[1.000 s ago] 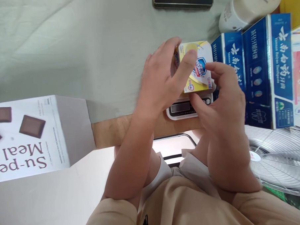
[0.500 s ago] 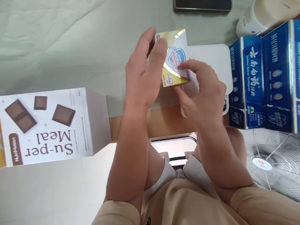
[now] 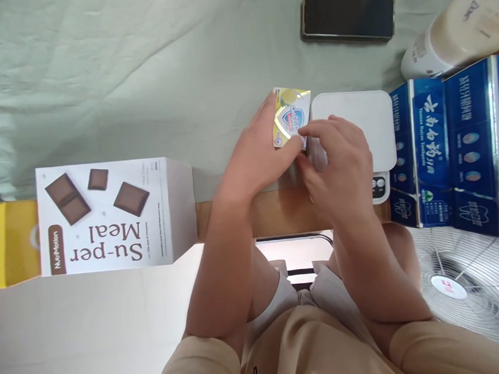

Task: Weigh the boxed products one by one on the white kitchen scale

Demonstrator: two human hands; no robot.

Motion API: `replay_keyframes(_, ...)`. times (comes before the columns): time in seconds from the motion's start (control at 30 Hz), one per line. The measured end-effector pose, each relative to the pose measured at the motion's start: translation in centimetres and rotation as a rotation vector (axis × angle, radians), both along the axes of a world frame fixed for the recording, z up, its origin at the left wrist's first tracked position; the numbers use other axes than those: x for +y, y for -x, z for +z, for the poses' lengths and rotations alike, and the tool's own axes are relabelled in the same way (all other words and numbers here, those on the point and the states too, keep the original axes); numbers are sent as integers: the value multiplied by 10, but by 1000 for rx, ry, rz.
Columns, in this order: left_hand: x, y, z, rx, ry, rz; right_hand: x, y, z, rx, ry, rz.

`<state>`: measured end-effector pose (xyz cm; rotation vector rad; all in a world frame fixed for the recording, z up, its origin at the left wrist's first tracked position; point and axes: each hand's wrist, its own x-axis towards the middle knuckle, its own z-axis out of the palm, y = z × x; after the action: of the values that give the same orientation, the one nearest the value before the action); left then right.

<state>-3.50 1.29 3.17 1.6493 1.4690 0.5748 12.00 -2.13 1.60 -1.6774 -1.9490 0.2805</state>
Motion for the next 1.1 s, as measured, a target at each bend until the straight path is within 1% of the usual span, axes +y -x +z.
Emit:
replay_keyframes(0.1,-12,7,6,20,11,-64,-3,-3,-3,0,-12,-29)
replay_keyframes(0.17,-17,9,6,67,20,-48,-3,-2,-3,-15,-9,-55)
replay_keyframes(0.23,-19,6,2,103,9,-1,-3,0,-3,-35,7,-82)
replay_keyframes(0.37,-14,-4,-9,91,-41,90,-2,3,1,-36,13,-72)
replay_keyframes(0.43,-12,-7,-12,86,-43,130,-3,3,2,-34,4,-73)
replay_keyframes(0.53,-9,-9,-13,108,-43,159,-3,0,4,-66,22,-87)
replay_keyframes(0.7,-4,-11,-12,108,-68,144,2,1,5,-103,91,-17)
replay_keyframes(0.8,0,-13,-12,131,-52,173,2,1,8,-79,104,12)
replay_keyframes(0.9,4,-16,-13,166,-80,179,-6,-9,19,-55,79,1)
replay_keyframes(1.0,8,-18,-15,171,-95,201,-21,-30,38,-38,-14,1)
replay_keyframes(1.03,10,-19,-16,157,-97,216,-27,-40,46,-24,-57,9)
replay_keyframes(1.1,15,-23,-20,94,-164,307,-40,-61,59,16,-144,23)
